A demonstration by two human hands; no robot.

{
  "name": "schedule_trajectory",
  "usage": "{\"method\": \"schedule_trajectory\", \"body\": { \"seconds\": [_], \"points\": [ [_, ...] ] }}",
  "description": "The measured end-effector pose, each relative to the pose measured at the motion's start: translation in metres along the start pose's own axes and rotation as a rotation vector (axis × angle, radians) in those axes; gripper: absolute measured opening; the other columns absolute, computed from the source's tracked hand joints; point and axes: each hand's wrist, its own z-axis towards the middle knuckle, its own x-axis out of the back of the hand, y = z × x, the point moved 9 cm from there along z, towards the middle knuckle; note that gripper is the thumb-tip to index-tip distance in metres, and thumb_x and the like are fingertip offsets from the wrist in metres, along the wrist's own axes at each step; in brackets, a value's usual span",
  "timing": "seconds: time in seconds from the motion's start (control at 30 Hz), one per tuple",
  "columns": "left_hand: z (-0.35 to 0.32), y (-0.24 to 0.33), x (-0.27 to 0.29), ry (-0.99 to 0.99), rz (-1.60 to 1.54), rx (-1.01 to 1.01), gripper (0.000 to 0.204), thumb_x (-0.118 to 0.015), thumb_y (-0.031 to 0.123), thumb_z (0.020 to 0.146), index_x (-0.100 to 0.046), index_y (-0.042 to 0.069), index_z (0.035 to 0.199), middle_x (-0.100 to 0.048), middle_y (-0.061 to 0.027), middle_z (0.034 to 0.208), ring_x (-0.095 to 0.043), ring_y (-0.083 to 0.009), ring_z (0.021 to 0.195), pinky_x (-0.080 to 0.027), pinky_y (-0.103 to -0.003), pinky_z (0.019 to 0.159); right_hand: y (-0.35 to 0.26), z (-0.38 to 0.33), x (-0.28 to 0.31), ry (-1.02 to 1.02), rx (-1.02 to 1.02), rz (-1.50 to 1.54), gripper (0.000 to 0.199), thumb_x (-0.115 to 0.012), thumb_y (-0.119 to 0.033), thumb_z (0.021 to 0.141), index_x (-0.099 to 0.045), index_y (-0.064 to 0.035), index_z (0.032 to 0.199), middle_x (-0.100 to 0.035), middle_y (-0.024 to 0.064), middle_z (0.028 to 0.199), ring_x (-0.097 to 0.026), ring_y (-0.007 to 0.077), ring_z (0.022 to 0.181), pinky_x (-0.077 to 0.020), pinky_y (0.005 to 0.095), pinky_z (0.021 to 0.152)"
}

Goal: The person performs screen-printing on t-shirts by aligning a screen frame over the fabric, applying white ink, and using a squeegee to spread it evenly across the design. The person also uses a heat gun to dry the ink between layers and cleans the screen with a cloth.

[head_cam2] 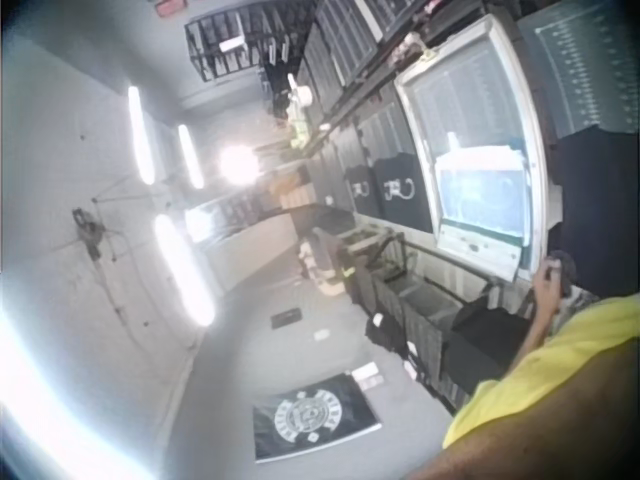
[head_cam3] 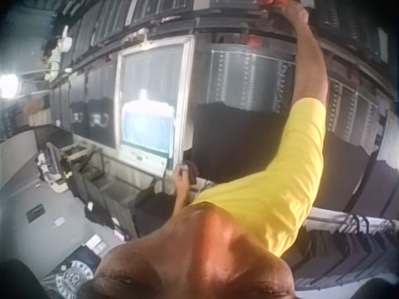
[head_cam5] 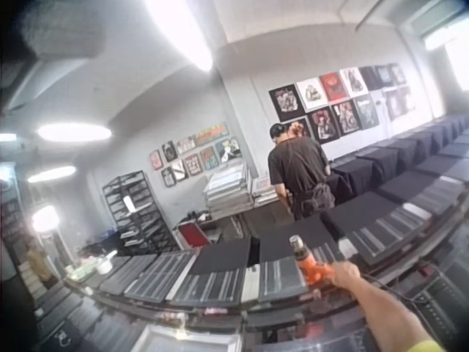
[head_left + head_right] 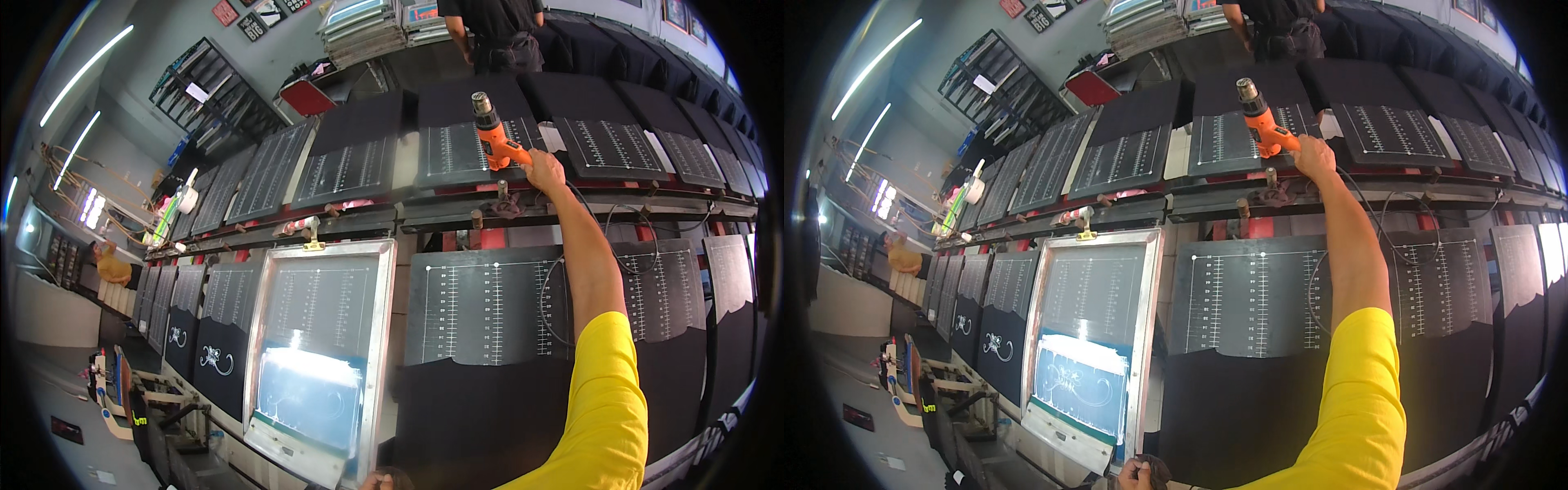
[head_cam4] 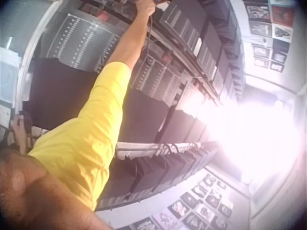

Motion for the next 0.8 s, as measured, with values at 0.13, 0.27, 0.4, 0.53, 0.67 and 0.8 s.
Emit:
{"method": "schedule_trajectory", "body": {
  "seconds": [0.13,0.27,0.4,0.53,0.67,0.8],
  "points": [
    [0.0,-0.007,-0.004,-0.011,0.011,0.015,0.027,-0.056,0.03,0.103,-0.061,0.007,0.09,-0.06,-0.0063,0.066,-0.045,-0.0076,0.043,-0.037,-0.023,0.039,0.006,0.007,-0.015,-0.035,0.0,0.009,0.032,-0.072,-0.031,0.085,-0.065,-0.0077,0.105,-0.07,0.0143,0.102,-0.066,0.0364,0.101,-0.0522,0.0474,0.088],
    [0.003,-0.008,-0.008,-0.025,0.047,-0.028,0.032,-0.056,0.036,0.102,-0.061,0.007,0.091,-0.061,-0.0063,0.066,-0.046,-0.0072,0.043,-0.037,-0.022,0.037,0.012,0.008,-0.018,0.017,-0.002,0.053,0.033,-0.073,-0.032,0.085,-0.065,-0.0114,0.109,-0.069,0.0116,0.106,-0.064,0.0343,0.105,-0.0507,0.0482,0.089],
    [0.005,-0.006,-0.01,-0.027,0.05,-0.027,0.033,-0.056,0.037,0.102,-0.062,0.007,0.092,-0.061,-0.0067,0.066,-0.046,-0.0075,0.043,-0.037,-0.022,0.036,0.022,0.002,-0.024,0.009,-0.044,-0.053,0.035,-0.073,-0.032,0.085,-0.065,-0.0143,0.114,-0.067,0.0096,0.109,-0.062,0.0315,0.109,-0.0483,0.0505,0.091],
    [0.006,0.001,-0.014,-0.043,0.079,-0.022,0.032,-0.054,0.036,0.103,-0.062,0.007,0.092,-0.062,-0.0068,0.067,-0.046,-0.0076,0.042,-0.038,-0.022,0.036,0.027,-0.004,-0.03,0.026,-0.036,-0.002,0.038,-0.072,-0.032,0.086,-0.063,-0.0167,0.119,-0.067,0.0086,0.111,-0.062,0.0307,0.11,-0.0477,0.0512,0.091],
    [0.008,0.002,-0.018,-0.052,0.007,0.084,0.028,-0.052,0.03,0.104,-0.062,0.008,0.091,-0.062,-0.0071,0.068,-0.046,-0.0073,0.044,-0.038,-0.023,0.038,0.028,-0.01,-0.028,0.059,-0.054,0.007,0.049,-0.073,-0.033,0.085,-0.056,-0.0135,0.127,-0.064,0.0105,0.117,-0.061,0.0311,0.112,-0.0477,0.0512,0.092],
    [0.009,0.013,-0.022,-0.116,-0.014,0.055,0.024,-0.051,0.027,0.104,-0.061,0.007,0.094,-0.062,-0.007,0.068,-0.046,-0.0075,0.046,-0.038,-0.024,0.041,0.013,-0.031,0.012,0.308,-0.001,0.009,0.054,-0.073,-0.032,0.083,-0.054,-0.0083,0.128,-0.062,0.0122,0.118,-0.059,0.0317,0.113,-0.0476,0.0484,0.093]
  ]
}}
